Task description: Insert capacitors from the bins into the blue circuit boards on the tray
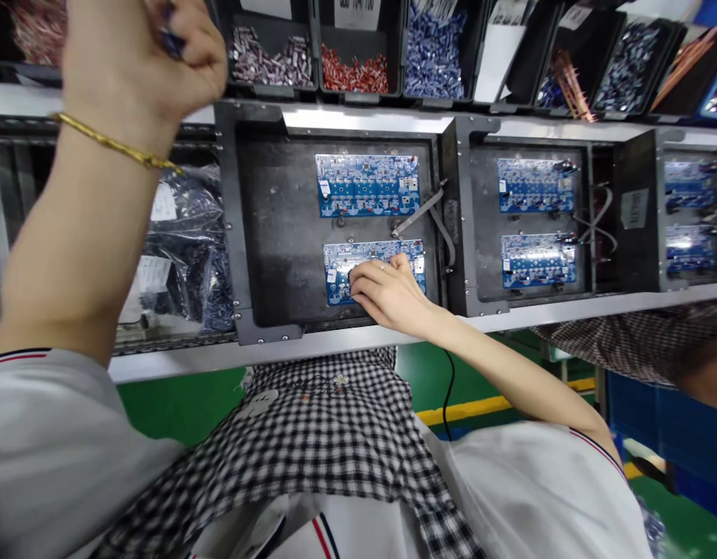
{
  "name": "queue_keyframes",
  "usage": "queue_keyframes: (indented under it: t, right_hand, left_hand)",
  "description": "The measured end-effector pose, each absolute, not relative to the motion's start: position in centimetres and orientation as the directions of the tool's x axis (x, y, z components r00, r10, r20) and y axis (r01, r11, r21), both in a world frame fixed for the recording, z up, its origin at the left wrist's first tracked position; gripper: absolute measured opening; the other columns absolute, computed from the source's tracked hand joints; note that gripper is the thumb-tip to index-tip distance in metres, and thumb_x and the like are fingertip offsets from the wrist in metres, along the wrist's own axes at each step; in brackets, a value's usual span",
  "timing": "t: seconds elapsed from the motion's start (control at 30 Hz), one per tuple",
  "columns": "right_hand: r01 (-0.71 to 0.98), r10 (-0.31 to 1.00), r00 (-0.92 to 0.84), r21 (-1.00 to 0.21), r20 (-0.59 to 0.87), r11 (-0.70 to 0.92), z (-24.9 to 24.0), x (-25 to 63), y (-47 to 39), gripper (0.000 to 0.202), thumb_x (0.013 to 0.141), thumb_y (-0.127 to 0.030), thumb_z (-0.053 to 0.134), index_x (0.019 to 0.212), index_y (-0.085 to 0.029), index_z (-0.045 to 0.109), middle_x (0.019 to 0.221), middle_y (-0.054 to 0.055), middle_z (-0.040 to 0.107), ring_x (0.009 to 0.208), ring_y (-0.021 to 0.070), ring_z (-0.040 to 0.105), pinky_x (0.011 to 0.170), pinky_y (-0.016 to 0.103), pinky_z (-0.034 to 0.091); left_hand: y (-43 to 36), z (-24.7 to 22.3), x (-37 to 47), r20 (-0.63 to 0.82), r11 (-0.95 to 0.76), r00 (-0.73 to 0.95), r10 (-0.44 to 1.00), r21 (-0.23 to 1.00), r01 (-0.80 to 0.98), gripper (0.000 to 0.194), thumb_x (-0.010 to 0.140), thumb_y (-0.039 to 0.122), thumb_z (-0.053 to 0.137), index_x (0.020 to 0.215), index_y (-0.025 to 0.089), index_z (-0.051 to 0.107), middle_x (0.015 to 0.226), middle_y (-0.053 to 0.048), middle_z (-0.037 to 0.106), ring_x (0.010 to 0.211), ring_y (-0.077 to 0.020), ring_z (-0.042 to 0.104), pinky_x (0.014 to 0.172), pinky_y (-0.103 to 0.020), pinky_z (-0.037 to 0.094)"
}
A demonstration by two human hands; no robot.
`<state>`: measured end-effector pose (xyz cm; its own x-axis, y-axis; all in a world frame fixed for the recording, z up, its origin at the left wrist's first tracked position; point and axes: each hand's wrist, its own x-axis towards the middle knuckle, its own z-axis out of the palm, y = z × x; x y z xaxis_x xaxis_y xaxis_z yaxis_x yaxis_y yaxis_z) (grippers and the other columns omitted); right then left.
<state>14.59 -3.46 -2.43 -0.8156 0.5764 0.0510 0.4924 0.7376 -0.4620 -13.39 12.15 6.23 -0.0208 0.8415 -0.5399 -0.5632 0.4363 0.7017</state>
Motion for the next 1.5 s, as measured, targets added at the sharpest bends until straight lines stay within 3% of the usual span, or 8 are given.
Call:
queue_keyframes:
  t: [0.13,0.6,0.67,0.83,0.9,1.13,1.3,1.5]
  right_hand:
    - [0.486,0.549,-0.833,-0.39,0.063,0.782,-2.3,14.5,-3.4,0.015,0.094,-0.019,0.046,0.086,-0.017,0.059,0.098,0.003,0.07,0.087,0.0178,0.06,0.074,0.035,0.021]
    - [0.511,0.514,-0.857,-0.089,0.026,0.855,-2.1,13.7,-4.8,0.027,0.095,-0.012,0.044,0.074,-0.016,0.061,0.093,0.003,0.07,0.081,0.0177,0.055,0.07,0.036,0.018]
    - [0.544,0.553,-0.832,-0.123,0.05,0.83,-1.9,13.8,-4.6,0.024,0.095,-0.017,0.047,0.075,-0.016,0.061,0.09,0.004,0.071,0.078,0.0174,0.056,0.07,0.036,0.02]
    - [0.635,0.79,-0.585,-0.503,0.183,0.587,0.0,13.6,-2.7,0.015,0.093,-0.033,0.054,0.089,-0.02,0.061,0.093,0.002,0.072,0.083,0.0183,0.062,0.076,0.035,0.028]
    - [0.621,0.818,-0.535,-0.557,0.212,0.551,1.0,13.1,-2.1,0.015,0.093,-0.034,0.053,0.09,-0.022,0.061,0.095,0.002,0.072,0.089,0.0194,0.063,0.078,0.036,0.03]
    - [0.608,0.764,-0.631,-0.523,0.138,0.597,0.9,14.2,-3.0,0.013,0.093,-0.027,0.049,0.089,-0.021,0.061,0.095,0.002,0.072,0.086,0.0191,0.063,0.077,0.036,0.026]
    - [0.55,0.648,-0.761,-0.547,-0.019,0.63,-1.9,15.0,-3.8,0.016,0.094,-0.017,0.045,0.092,-0.019,0.06,0.103,0.003,0.068,0.092,0.0182,0.062,0.075,0.033,0.022]
    - [0.512,0.613,-0.789,-0.519,0.03,0.684,-2.7,14.6,-3.4,0.016,0.093,-0.014,0.044,0.09,-0.017,0.06,0.097,0.003,0.067,0.084,0.0168,0.06,0.074,0.033,0.022]
  left_hand:
    - [8.7,5.8,-9.8,-0.561,0.465,0.056,0.826,0.622,-0.63,0.027,0.099,0.006,0.027,0.083,0.011,0.049,0.059,0.004,0.04,0.045,0.0004,0.025,0.042,-0.011,0.014]
    - [-0.4,2.1,-5.6,-0.709,0.717,0.18,0.682,0.599,-0.355,0.017,0.093,0.011,0.05,0.086,0.007,0.065,0.073,-0.003,0.063,0.042,0.0016,0.031,0.039,-0.014,0.022]
    - [-1.3,2.0,-5.5,-0.732,0.744,0.2,0.651,0.564,-0.357,0.02,0.094,0.015,0.05,0.083,0.007,0.065,0.069,-0.002,0.06,0.042,0.0011,0.031,0.039,-0.014,0.02]
    - [-3.2,1.9,-4.7,-0.721,0.755,0.255,0.644,0.546,-0.363,0.025,0.093,0.023,0.054,0.077,0.008,0.065,0.064,0.0,0.053,0.042,0.0004,0.032,0.039,-0.014,0.019]
    - [-3.8,2.2,-4.3,-0.697,0.745,0.28,0.66,0.558,-0.366,0.026,0.092,0.023,0.056,0.071,0.009,0.062,0.065,0.0,0.054,0.042,0.0002,0.032,0.039,-0.013,0.02]
    - [-4.7,3.3,-5.1,-0.752,0.791,0.293,0.591,0.468,-0.394,0.02,0.09,0.007,0.043,0.086,0.007,0.062,0.074,-0.006,0.062,0.044,-0.0022,0.038,0.04,-0.014,0.027]
    - [-4.3,2.2,-5.2,-0.723,0.757,0.251,0.644,0.554,-0.347,0.023,0.097,0.019,0.043,0.08,0.009,0.055,0.06,0.0,0.053,0.038,-0.0015,0.031,0.038,-0.015,0.019]
    - [-3.9,2.0,-4.7,-0.744,0.768,0.23,0.627,0.541,-0.343,0.018,0.093,0.004,0.045,0.092,0.004,0.063,0.067,0.0,0.053,0.043,0.0005,0.034,0.04,-0.013,0.021]
